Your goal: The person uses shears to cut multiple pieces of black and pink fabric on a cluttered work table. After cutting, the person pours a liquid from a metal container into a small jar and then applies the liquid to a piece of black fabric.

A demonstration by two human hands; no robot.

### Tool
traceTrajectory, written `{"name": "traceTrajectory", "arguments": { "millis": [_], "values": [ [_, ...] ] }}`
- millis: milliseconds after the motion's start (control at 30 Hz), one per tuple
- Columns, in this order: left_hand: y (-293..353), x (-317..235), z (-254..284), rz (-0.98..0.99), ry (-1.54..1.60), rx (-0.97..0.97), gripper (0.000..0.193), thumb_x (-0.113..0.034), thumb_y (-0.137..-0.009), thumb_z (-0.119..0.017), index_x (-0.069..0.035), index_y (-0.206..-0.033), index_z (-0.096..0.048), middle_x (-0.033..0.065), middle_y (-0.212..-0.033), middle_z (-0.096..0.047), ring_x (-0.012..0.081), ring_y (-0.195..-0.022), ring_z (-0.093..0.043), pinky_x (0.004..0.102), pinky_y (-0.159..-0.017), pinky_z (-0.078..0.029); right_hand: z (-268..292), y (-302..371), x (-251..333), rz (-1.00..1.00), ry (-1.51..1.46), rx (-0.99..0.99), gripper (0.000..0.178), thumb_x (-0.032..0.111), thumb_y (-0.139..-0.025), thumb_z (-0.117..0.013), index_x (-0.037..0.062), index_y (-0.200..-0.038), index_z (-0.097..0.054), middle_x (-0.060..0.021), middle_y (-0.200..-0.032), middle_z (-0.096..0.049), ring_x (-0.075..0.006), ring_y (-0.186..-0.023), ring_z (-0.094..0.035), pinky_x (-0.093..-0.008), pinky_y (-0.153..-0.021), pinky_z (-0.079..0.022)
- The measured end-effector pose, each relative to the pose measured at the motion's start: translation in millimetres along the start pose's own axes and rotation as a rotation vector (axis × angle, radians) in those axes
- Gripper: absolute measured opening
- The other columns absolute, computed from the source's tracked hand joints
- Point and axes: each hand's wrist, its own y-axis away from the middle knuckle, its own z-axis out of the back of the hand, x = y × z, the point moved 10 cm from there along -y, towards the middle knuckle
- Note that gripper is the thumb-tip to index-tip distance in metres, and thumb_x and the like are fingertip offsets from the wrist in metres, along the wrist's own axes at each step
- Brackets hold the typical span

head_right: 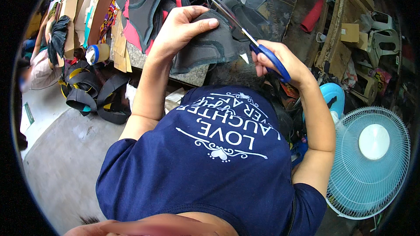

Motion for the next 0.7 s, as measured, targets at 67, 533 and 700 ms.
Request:
{"name": "traceTrajectory", "arguments": {
  "millis": [67,533,700],
  "values": [
    [0.4,-0.8,3.3,0.019,-0.034,0.003,0.038,-0.023,-0.084,-0.075,0.008,-0.105,-0.068,0.0066,-0.086,-0.07,0.0085,-0.076,-0.063,0.0239,-0.071,-0.053,-1.7,4.5,1.7,0.015,0.014,0.03,0.033,0.036,-0.091,-0.061,0.0047,-0.088,-0.055,-0.0018,-0.069,-0.058,-0.0094,-0.064,-0.059,-0.0239,-0.061,-0.046],
    [1.9,-13.4,4.5,-0.015,-0.028,-0.025,0.033,-0.021,-0.085,-0.074,0.008,-0.102,-0.069,0.0063,-0.084,-0.071,0.0079,-0.075,-0.063,0.0237,-0.07,-0.053,5.4,8.7,19.5,-0.007,0.304,-0.019,0.025,0.025,-0.089,-0.066,0.0036,-0.082,-0.055,0.0002,-0.065,-0.057,-0.0065,-0.057,-0.057,-0.0226,-0.054,-0.047],
    [1.7,-11.7,6.7,-0.013,-0.096,-0.046,0.033,-0.021,-0.085,-0.074,0.007,-0.101,-0.069,0.0058,-0.082,-0.07,0.0079,-0.073,-0.062,0.0235,-0.069,-0.053,10.7,11.5,7.5,-0.142,0.213,-0.069,0.024,0.022,-0.089,-0.068,0.0036,-0.08,-0.056,0.0012,-0.063,-0.055,-0.0059,-0.054,-0.057,-0.0222,-0.051,-0.045]
  ]
}}
